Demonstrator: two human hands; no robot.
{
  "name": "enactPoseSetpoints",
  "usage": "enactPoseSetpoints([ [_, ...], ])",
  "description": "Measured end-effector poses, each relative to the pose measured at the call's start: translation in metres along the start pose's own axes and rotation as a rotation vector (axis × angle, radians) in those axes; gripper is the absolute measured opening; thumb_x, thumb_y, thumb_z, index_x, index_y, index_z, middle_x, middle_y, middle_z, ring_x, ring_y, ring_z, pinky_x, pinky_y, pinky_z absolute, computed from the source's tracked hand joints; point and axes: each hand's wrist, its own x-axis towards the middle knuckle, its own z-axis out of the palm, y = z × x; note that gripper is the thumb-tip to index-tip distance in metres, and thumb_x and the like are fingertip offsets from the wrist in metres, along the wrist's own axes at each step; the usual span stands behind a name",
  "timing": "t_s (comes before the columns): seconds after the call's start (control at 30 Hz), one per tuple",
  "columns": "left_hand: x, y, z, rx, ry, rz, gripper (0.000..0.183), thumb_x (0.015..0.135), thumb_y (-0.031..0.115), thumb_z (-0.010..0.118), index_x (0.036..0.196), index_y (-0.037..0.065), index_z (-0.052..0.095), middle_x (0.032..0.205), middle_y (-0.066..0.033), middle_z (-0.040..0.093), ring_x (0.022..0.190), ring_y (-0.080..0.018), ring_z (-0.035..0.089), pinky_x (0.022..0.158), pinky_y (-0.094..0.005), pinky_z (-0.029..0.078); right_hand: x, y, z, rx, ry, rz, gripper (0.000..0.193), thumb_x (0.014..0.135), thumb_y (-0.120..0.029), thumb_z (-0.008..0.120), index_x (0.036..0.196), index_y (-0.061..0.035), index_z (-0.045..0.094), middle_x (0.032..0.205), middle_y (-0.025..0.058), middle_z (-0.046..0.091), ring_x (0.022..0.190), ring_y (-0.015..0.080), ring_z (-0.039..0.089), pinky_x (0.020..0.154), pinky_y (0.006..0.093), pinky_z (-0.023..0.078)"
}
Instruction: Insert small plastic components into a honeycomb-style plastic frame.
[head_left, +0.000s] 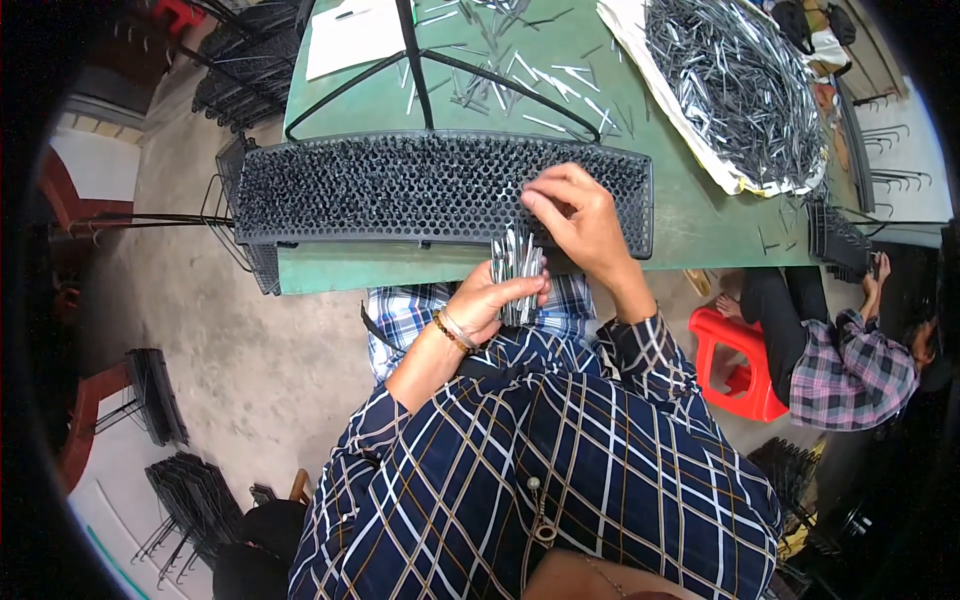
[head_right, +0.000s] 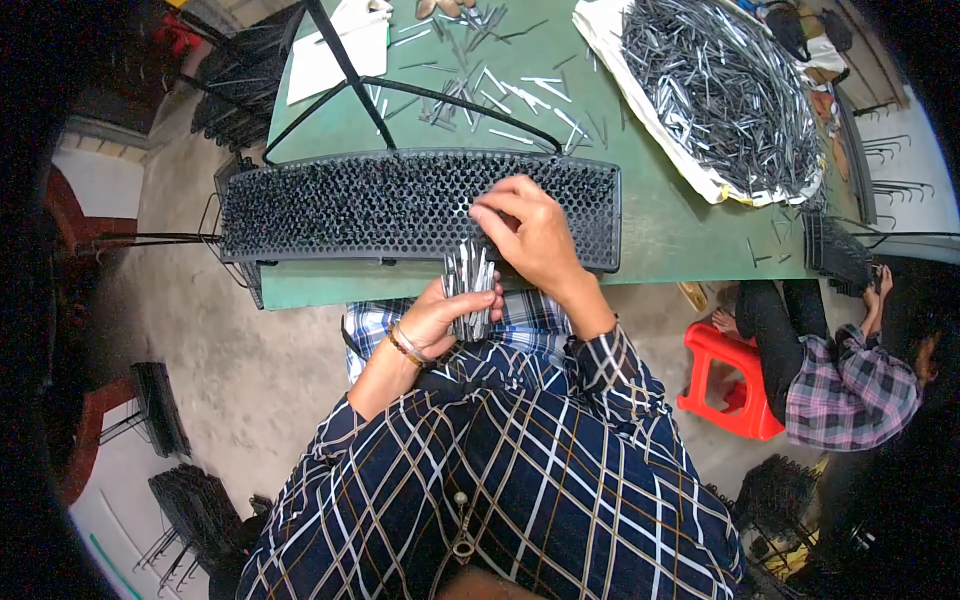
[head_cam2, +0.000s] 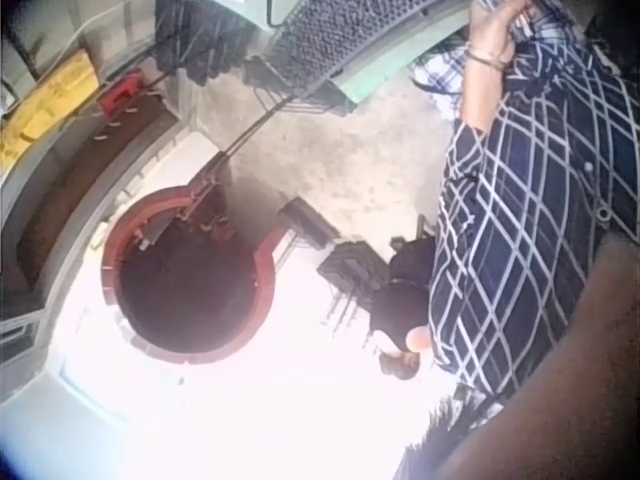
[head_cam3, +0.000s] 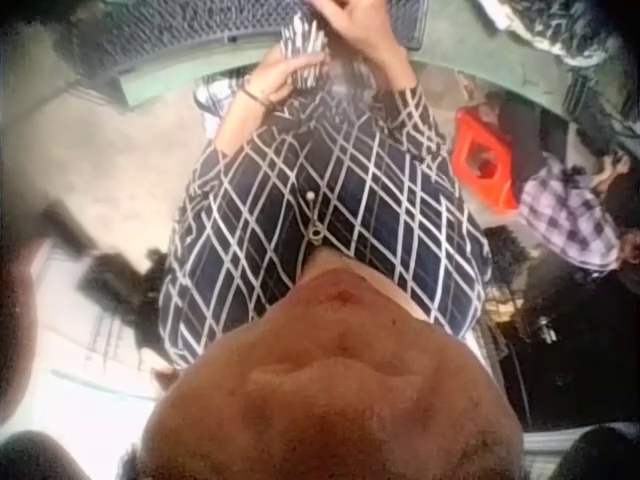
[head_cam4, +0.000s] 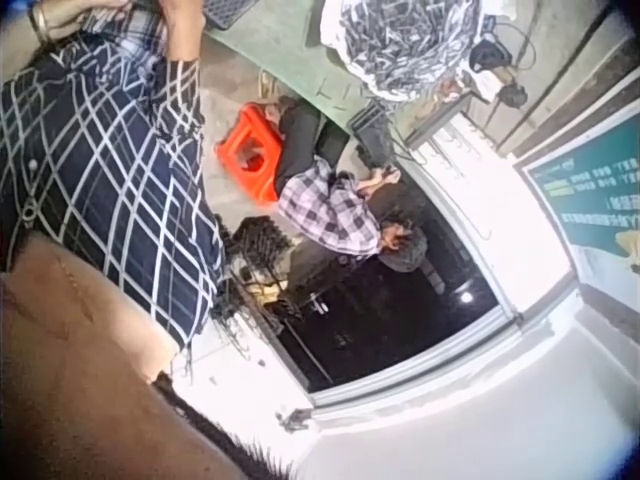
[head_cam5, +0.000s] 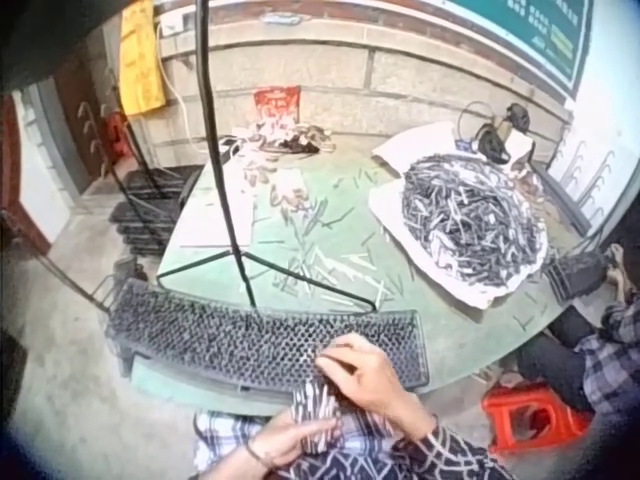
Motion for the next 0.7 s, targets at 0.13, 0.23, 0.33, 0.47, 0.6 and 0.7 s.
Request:
enactPoseSetpoints([
  [0.13, -0.001, 0.002, 0.005, 0.095, -0.03, 0.047, 0.022, 0.081, 0.003, 0.066, 0.1, -0.001, 0.057, 0.083, -0.0069, 0.063, 0.074, -0.0143, 0.061, 0.068, -0.026, 0.05, -0.007, 0.002, -0.009, 0.267, -0.375, 0.362, 0.017, 0.082, -0.012, 0.067, 0.089, 0.0034, 0.067, 0.084, 0.006, 0.061, 0.073, 0.0091, 0.056, 0.062, 0.0216, 0.043],
  [0.23, 0.002, -0.001, 0.0, 0.143, -0.065, 0.032, 0.026, 0.08, 0.003, 0.066, 0.103, -0.001, 0.056, 0.087, -0.007, 0.063, 0.075, -0.0147, 0.062, 0.069, -0.0266, 0.051, -0.011, 0.008, -0.008, 0.504, -0.357, 0.37, 0.024, 0.081, -0.021, 0.069, 0.083, 0.0025, 0.068, 0.075, 0.0043, 0.062, 0.062, 0.0086, 0.054, 0.055, 0.0235, 0.043],
  [0.33, 0.004, -0.005, -0.002, 0.156, -0.081, 0.011, 0.03, 0.08, 0.003, 0.066, 0.107, -0.001, 0.055, 0.092, -0.0077, 0.062, 0.077, -0.0153, 0.062, 0.071, -0.0271, 0.052, -0.008, 0.005, -0.017, 0.531, -0.277, 0.618, 0.021, 0.084, -0.018, 0.065, 0.086, 0.0026, 0.068, 0.072, 0.001, 0.063, 0.059, 0.0058, 0.053, 0.052, 0.021, 0.042],
  [0.47, 0.006, -0.006, -0.003, 0.082, -0.02, -0.026, 0.031, 0.082, 0.004, 0.065, 0.11, -0.001, 0.054, 0.094, -0.0084, 0.062, 0.078, -0.0153, 0.062, 0.071, -0.0267, 0.051, 0.0, 0.005, -0.012, 0.494, 0.002, 0.542, 0.019, 0.085, -0.017, 0.064, 0.093, -0.0003, 0.067, 0.076, 0.0015, 0.065, 0.061, 0.004, 0.054, 0.052, 0.0165, 0.041],
  [0.6, 0.005, -0.002, 0.003, 0.036, -0.01, -0.033, 0.03, 0.083, 0.006, 0.063, 0.112, -0.002, 0.055, 0.093, -0.0088, 0.062, 0.078, -0.0154, 0.062, 0.071, -0.0262, 0.051, 0.004, 0.004, 0.0, 0.285, 0.161, 0.276, 0.018, 0.085, -0.01, 0.064, 0.099, 0.0001, 0.066, 0.085, 0.0043, 0.067, 0.064, 0.007, 0.058, 0.056, 0.0202, 0.047],
  [0.7, 0.008, -0.005, -0.002, 0.018, 0.006, -0.054, 0.027, 0.083, 0.006, 0.063, 0.108, -0.002, 0.056, 0.092, -0.0091, 0.062, 0.078, -0.0157, 0.062, 0.07, -0.0262, 0.051, 0.005, 0.013, 0.011, 0.136, 0.166, 0.137, 0.018, 0.083, -0.007, 0.064, 0.1, 0.0002, 0.066, 0.086, 0.0062, 0.067, 0.067, 0.0078, 0.059, 0.057, 0.0211, 0.048],
])
